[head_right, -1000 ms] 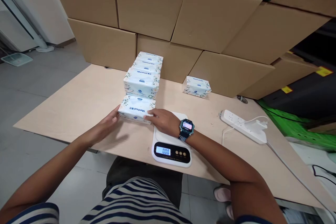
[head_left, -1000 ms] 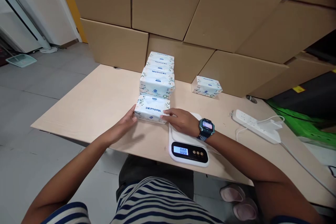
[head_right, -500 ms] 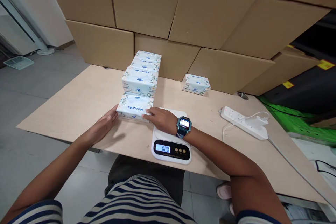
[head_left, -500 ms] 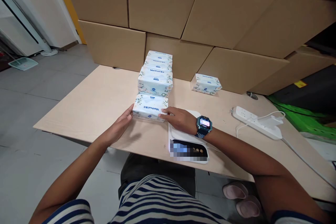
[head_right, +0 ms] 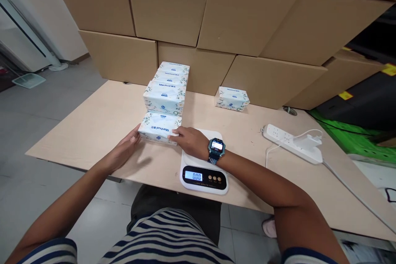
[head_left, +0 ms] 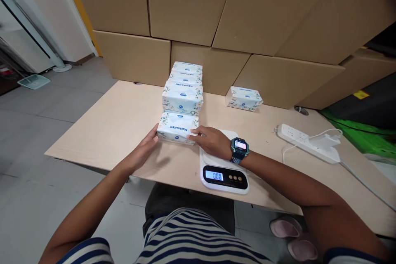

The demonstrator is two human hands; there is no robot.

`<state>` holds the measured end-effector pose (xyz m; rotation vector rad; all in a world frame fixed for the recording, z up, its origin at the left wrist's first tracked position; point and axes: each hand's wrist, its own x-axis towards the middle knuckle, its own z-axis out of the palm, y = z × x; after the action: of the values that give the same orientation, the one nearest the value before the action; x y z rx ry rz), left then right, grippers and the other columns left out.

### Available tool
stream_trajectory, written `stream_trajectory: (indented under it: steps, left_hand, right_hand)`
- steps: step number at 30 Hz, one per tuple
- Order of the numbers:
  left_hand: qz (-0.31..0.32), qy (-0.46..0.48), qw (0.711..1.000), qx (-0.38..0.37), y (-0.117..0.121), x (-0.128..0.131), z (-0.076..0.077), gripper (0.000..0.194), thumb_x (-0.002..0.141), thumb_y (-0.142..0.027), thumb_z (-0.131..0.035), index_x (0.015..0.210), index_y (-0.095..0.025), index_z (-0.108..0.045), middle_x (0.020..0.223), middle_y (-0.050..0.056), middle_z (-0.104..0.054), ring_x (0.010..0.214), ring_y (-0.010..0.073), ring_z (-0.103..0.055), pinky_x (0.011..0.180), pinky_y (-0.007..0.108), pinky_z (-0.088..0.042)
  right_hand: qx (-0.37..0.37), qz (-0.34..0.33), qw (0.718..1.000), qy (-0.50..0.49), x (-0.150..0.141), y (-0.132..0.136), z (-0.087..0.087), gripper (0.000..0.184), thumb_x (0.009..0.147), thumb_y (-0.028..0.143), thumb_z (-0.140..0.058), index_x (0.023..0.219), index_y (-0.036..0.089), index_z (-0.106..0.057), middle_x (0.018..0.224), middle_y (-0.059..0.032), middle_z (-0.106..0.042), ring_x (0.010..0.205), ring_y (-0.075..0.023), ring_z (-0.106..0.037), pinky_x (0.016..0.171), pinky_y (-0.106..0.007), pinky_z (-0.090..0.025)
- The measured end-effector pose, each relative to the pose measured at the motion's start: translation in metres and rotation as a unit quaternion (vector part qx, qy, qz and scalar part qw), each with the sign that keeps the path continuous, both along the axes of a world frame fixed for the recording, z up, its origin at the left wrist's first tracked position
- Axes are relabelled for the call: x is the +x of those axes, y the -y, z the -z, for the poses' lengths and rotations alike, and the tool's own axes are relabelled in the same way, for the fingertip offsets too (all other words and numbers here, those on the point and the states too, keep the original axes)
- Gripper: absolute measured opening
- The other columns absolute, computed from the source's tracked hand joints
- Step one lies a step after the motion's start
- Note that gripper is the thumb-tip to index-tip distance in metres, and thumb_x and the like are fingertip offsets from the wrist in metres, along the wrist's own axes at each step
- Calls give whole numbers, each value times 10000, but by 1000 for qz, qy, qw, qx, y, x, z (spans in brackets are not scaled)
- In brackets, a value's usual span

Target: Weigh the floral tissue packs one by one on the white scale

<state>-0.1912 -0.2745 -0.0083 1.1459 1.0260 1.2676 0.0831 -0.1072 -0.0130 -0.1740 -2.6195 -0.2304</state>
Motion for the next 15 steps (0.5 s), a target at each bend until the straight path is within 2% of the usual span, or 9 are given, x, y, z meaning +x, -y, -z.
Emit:
stream_trajectory:
  steps: [3,5,7,9,12,15]
  left_hand:
    - [-6,2,1000,-14,0,1,-2,773,1044,-591,-621,1738,-378,-353,1894,-47,-179,1792,312,-44,1477,543,-113]
    - [-20,-13,999,-33,1,1,-1,821,1030,-623,-626,1749,-381,-313,1898,-39,-166,1792,316,-50,1476,546,-104]
    - [-54,-49,995,-66,3,3,1,898,1006,-679,-629,1765,-402,-239,1904,-31,-143,1790,335,-47,1475,560,-79]
    - [-115,-105,984,-85,6,8,4,979,973,-731,-643,1772,-432,-163,1913,-37,-70,1790,357,10,1473,564,-42]
    - [-221,-208,952,-27,15,21,5,965,989,-733,-619,1768,-431,-137,1917,-12,-20,1788,364,7,1471,561,-39]
    - [-270,-293,913,85,24,39,-4,782,1059,-622,-585,1736,-426,-246,1888,29,-180,1770,336,-158,1461,575,-141]
  right_hand:
    - [-3,13,1000,1,-2,1,0,347,1099,166,-530,1335,276,-759,1157,-101,-833,930,-218,-797,722,-327,-632]
    - [-15,13,1000,13,-2,4,-2,371,1090,144,-523,1362,264,-747,1256,-123,-824,978,-237,-809,756,-362,-652]
    - [-28,2,999,30,4,7,-5,392,1083,141,-526,1414,243,-708,1401,-155,-780,1091,-266,-812,845,-429,-680]
    - [-41,-13,998,39,16,10,-6,407,1097,220,-554,1495,214,-639,1552,-200,-690,1244,-297,-782,967,-505,-686]
    - [-78,0,997,25,44,9,1,561,1106,405,-583,1618,186,-513,1695,-255,-538,1465,-345,-667,1114,-586,-642]
    - [-127,64,990,-1,77,-5,15,659,1099,492,-566,1686,219,-443,1739,-250,-480,1579,-386,-554,1198,-666,-570]
